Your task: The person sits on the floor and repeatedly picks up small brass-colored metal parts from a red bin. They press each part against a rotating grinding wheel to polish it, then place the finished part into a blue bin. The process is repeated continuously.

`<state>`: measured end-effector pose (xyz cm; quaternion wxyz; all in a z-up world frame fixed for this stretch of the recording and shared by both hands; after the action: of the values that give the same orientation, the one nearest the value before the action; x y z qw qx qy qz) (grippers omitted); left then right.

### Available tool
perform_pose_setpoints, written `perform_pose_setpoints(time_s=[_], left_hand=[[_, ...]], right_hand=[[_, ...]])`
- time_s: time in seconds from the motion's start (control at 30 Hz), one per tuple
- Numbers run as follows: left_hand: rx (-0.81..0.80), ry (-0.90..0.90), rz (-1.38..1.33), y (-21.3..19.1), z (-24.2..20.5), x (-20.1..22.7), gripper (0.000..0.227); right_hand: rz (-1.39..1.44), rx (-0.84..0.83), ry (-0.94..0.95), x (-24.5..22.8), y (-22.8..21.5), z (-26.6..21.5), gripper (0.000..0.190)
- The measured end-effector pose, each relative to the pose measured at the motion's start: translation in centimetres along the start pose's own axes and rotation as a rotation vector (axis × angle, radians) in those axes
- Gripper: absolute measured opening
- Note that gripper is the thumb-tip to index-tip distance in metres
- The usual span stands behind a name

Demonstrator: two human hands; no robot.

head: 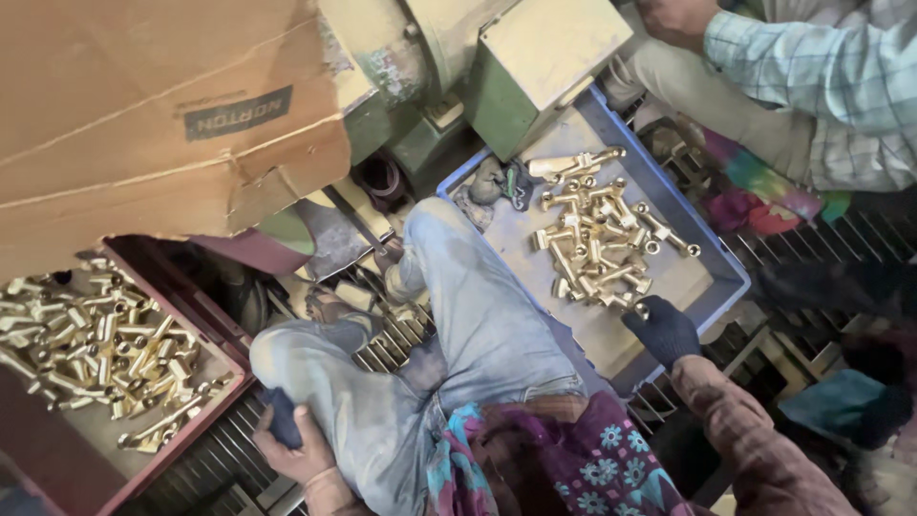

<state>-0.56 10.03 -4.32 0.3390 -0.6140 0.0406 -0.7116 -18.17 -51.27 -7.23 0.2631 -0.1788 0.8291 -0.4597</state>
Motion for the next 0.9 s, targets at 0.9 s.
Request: perform_pose_setpoints(time_s=[0.9], left_hand=[[-0.145, 0.095, 0.434, 0.8, 3.7, 2.1, 0.031]], right_hand=[[0.896, -0.438, -0.556, -38.6, -0.1, -5.2, 0.023]])
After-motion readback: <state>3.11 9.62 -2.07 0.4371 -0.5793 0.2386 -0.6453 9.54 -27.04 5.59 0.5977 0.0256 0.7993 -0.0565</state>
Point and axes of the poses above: each hand's wrist, its own z-axis towards the middle knuckle, its own y-axis out of the palm, x = y × z, the point moved 4 cm from there along z, towards the middle knuckle, and after that the axes turned 2 degrees about y, right-handed, at the moved point
